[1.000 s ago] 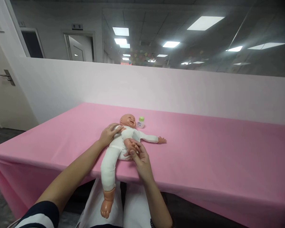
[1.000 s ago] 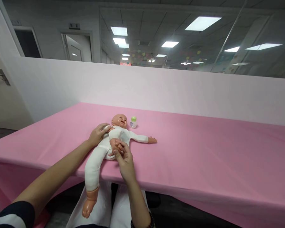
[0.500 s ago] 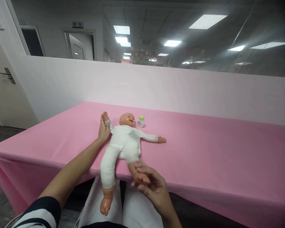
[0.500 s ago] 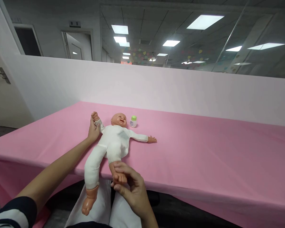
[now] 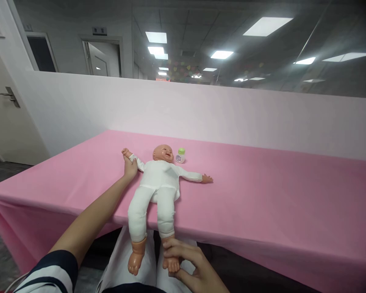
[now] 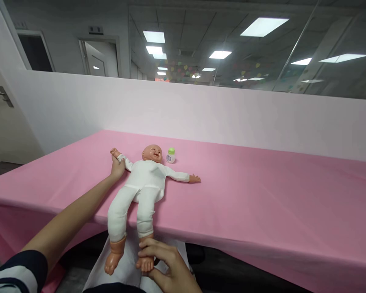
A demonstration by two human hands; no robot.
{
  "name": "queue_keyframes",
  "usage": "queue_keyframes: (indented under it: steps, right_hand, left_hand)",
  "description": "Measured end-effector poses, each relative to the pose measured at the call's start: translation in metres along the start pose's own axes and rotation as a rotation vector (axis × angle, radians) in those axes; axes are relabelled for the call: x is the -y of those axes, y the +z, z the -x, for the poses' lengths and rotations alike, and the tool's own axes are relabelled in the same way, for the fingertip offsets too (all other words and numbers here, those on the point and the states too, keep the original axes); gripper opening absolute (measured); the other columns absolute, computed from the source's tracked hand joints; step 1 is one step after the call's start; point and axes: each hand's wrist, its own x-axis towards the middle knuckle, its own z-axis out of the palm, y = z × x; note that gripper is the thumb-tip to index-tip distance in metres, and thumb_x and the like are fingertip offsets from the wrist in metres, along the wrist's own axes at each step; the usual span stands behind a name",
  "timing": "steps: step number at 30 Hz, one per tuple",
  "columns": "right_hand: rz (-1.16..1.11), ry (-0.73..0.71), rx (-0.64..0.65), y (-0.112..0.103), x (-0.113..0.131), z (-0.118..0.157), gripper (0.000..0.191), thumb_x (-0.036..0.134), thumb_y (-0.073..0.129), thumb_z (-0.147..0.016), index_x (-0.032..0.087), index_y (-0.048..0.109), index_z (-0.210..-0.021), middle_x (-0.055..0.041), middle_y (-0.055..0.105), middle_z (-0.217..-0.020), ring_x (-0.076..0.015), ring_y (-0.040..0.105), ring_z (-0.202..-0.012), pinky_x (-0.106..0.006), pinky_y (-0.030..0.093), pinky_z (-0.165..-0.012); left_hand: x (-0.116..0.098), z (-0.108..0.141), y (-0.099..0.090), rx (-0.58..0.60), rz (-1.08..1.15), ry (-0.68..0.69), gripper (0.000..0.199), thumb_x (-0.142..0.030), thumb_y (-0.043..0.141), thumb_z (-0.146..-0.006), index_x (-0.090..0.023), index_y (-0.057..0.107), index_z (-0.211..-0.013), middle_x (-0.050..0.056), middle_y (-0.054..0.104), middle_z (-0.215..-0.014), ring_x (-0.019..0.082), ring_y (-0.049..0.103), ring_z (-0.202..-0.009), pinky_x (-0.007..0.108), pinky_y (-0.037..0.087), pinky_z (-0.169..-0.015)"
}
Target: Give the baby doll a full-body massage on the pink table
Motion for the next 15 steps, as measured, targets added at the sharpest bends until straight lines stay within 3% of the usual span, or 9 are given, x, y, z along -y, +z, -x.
queue_keyframes:
  steps: [2, 4, 9, 15]
  right_hand:
    - [0.038, 0.004, 0.016, -0.003, 0.004, -0.006, 0.03, 0.021, 0.072, -0.087, 0.032, 0.074, -0.116, -0.0054, 0.069, -0.126, -0.0239, 0.066, -0.118, -0.033, 0.053, -0.103]
    - [0.054, -0.012, 0.033, -0.006, 0.007, -0.014, 0.03, 0.022, 0.07, -0.089, 0.03, 0.073, -0.118, -0.006, 0.068, -0.129, -0.024, 0.065, -0.12, -0.035, 0.051, -0.105]
    - [0.027, -0.152, -0.049, -0.01, 0.012, -0.048, 0.036, 0.02, 0.06, -0.095, 0.03, 0.065, -0.129, -0.0068, 0.065, -0.133, -0.0239, 0.059, -0.128, -0.041, 0.048, -0.11]
    - [0.023, -0.176, -0.24, -0.003, 0.001, -0.101, 0.035, 0.027, 0.056, -0.098, 0.028, 0.061, -0.133, -0.0066, 0.06, -0.139, -0.0232, 0.052, -0.134, -0.04, 0.046, -0.112]
  left_hand:
    - [-0.012, 0.005, 0.0, -0.032, -0.028, -0.023, 0.072, -0.03, 0.049, -0.098, -0.013, 0.009, -0.155, 0.022, 0.039, -0.152, 0.03, 0.045, -0.137, 0.048, 0.037, -0.114]
    - [-0.023, 0.011, -0.001, 0.033, -0.075, 0.078, 0.073, -0.029, 0.049, -0.097, -0.017, 0.01, -0.158, 0.02, 0.035, -0.157, 0.031, 0.039, -0.142, 0.05, 0.036, -0.115]
    - [-0.038, 0.019, -0.005, 0.308, -0.231, 0.392, 0.058, -0.02, 0.044, -0.094, -0.024, 0.038, -0.152, 0.012, 0.052, -0.144, 0.028, 0.05, -0.131, 0.048, 0.043, -0.11]
    - [-0.042, 0.017, -0.009, 0.396, -0.323, 0.591, 0.042, -0.029, 0.049, -0.096, -0.032, 0.06, -0.136, 0.007, 0.059, -0.135, 0.027, 0.053, -0.126, 0.047, 0.045, -0.106]
